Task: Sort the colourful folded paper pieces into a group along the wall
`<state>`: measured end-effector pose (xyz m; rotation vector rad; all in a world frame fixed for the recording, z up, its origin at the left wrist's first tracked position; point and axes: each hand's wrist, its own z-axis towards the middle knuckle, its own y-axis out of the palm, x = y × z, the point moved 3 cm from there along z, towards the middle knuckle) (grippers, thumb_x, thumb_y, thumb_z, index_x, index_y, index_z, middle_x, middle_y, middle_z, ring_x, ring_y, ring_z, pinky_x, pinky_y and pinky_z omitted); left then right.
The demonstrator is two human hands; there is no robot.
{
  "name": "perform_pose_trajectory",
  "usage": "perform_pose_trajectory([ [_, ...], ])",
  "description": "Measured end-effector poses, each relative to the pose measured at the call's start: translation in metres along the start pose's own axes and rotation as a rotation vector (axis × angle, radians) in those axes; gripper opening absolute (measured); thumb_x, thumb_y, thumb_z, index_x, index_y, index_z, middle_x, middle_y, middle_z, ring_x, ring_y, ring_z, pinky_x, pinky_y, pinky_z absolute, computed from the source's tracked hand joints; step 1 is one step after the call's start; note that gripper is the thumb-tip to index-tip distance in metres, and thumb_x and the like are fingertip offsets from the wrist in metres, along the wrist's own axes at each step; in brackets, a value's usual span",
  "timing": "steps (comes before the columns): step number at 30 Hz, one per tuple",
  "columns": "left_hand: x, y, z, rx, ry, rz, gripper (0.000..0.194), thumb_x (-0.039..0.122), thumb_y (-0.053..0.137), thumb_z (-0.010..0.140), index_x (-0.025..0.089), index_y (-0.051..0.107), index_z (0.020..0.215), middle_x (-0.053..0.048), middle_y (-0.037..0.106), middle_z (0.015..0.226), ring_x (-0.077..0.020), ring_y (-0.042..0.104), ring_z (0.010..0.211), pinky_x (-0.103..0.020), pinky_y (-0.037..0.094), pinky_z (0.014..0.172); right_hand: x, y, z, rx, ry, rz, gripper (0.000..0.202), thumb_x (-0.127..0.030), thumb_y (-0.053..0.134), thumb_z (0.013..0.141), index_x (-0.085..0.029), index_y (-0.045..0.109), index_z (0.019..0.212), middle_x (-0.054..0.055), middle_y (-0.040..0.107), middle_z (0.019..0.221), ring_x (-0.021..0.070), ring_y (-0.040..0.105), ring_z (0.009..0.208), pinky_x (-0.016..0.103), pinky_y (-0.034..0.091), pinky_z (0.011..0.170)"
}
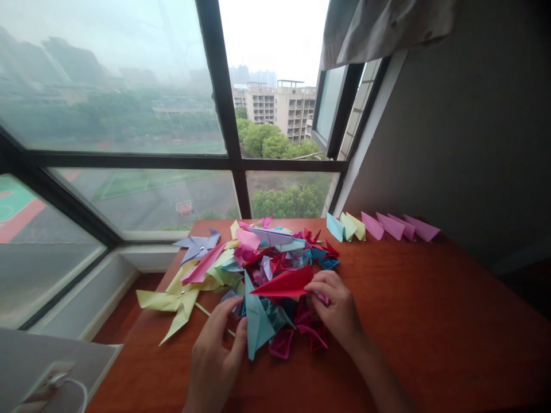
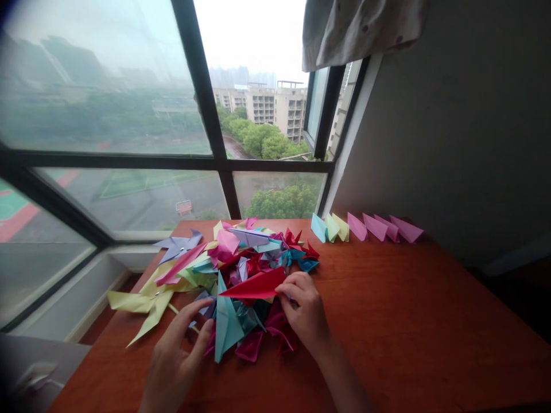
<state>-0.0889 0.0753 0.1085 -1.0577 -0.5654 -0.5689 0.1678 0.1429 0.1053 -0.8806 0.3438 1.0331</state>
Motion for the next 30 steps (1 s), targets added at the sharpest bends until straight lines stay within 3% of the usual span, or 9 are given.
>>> perform_pose_trajectory([
  [4,0.003,0.004,0.001,-0.043,-0.14,-0.179,0.04,0.047,0.061,0.09,0.02,0.066,0.118,-0.008,0.076,0.098,-0.0211,0.07,0.067,-0.031,0.058,0.061,-0.022,-0.008,-0.012,0.063,-0.098,0.015,0.025,-0.006,0.058,0.089,-0.026,0.074,0.092,0.004,0.067,0.083,0.0222,0.062,0.094,0.039,0.055,0.083],
  [10,0.01,0.011,0.001,-0.122,-0.269,-0.451,0.035,0.048,0.065,0.087,0.017,0.073,0.103,-0.009,0.078,0.091,-0.0255,0.075,0.08,-0.029,0.059,0.066,-0.045,-0.015,-0.026,0.05,-0.196,-0.02,0.029,0.0,0.061,0.087,-0.025,0.071,0.099,0.005,0.068,0.088,0.0226,0.061,0.097,0.039,0.054,0.084],
  [19,0.014,0.012,0.001,-0.049,-0.161,-0.451,0.017,0.035,0.073,0.083,0.019,0.077,0.088,-0.005,0.076,0.077,-0.0198,0.072,0.068,-0.024,0.058,0.06,-0.036,-0.029,-0.033,-0.035,-0.081,0.076,0.017,-0.009,0.064,0.089,-0.024,0.068,0.096,0.004,0.069,0.091,0.0202,0.064,0.091,0.035,0.055,0.082],
  [25,0.022,0.013,0.002,-0.051,-0.071,-0.428,0.012,0.029,0.072,0.085,0.019,0.076,0.087,-0.004,0.076,0.079,-0.0175,0.07,0.067,-0.021,0.057,0.059,-0.022,-0.034,-0.035,0.033,0.115,0.017,0.032,-0.024,0.067,0.089,-0.024,0.063,0.121,0.009,0.067,0.109,0.022,0.065,0.095,0.034,0.055,0.083],
  [30,0.024,0.013,-0.001,-0.033,-0.035,-0.503,0.007,0.022,0.072,0.085,0.021,0.075,0.091,-0.003,0.076,0.086,-0.0174,0.072,0.077,-0.019,0.059,0.069,-0.025,-0.028,-0.035,-0.047,0.076,0.084,0.011,-0.015,0.062,0.092,-0.024,0.067,0.095,0.003,0.066,0.088,0.0187,0.064,0.084,0.03,0.053,0.075],
])
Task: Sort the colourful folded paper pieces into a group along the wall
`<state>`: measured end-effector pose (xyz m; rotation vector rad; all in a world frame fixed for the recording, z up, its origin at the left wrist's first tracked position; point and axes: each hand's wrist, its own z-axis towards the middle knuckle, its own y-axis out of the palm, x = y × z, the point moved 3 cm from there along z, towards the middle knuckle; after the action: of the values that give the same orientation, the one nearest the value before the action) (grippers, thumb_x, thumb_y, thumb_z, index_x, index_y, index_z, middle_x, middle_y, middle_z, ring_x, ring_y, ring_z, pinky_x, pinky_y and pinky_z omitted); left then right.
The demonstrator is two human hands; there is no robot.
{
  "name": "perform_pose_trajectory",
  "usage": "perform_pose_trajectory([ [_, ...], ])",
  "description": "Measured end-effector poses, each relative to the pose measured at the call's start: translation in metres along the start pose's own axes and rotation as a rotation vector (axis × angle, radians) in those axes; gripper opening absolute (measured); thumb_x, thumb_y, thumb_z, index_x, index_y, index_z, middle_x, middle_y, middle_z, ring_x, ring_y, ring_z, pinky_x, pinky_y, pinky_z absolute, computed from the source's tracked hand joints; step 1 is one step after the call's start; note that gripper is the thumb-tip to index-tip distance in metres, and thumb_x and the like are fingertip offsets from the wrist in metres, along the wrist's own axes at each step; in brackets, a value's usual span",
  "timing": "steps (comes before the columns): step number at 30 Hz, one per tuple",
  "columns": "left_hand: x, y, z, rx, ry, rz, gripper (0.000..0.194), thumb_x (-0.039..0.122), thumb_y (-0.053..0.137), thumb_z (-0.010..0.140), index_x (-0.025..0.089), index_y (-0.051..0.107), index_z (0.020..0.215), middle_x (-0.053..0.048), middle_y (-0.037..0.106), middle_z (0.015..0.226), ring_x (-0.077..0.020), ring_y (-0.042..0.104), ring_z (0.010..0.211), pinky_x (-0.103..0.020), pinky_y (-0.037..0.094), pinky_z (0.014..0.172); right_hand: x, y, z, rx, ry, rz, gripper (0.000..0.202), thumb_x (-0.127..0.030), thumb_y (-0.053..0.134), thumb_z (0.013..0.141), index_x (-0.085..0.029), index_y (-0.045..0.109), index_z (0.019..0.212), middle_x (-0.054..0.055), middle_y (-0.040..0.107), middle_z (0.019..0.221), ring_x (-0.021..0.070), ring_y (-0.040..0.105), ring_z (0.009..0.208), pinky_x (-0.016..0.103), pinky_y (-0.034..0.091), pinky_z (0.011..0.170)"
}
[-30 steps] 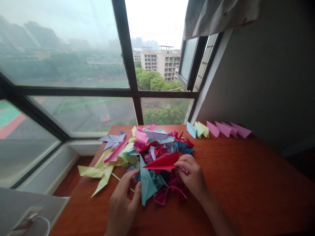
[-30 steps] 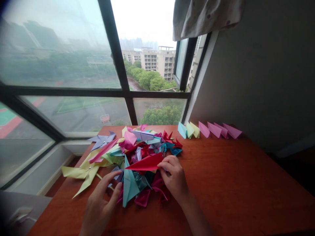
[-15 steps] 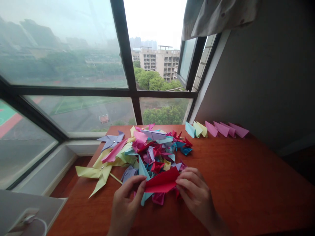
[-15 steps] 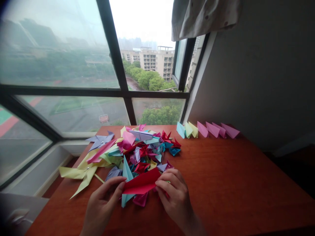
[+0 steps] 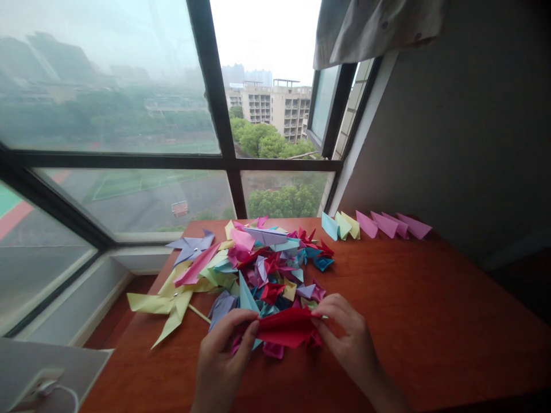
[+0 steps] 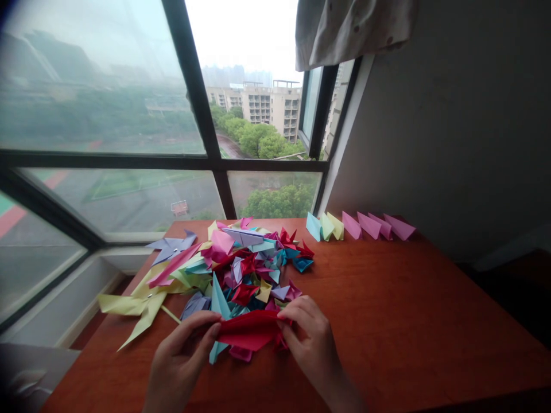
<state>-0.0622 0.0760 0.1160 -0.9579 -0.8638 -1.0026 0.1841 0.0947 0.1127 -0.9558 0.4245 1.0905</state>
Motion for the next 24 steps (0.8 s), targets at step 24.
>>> perform_pose_trajectory([
  [24,0.024,0.007,0.009,-0.198,0.168,-0.032,0.021,0.007,0.068,0.081,0.022,0.079,0.089,-0.003,0.08,0.08,-0.0177,0.077,0.07,-0.02,0.061,0.065,-0.017,-0.049,-0.008,-0.07,-0.184,-0.02,0.028,-0.002,0.06,0.088,-0.023,0.067,0.105,0.004,0.067,0.087,0.0169,0.063,0.079,0.028,0.052,0.069],
])
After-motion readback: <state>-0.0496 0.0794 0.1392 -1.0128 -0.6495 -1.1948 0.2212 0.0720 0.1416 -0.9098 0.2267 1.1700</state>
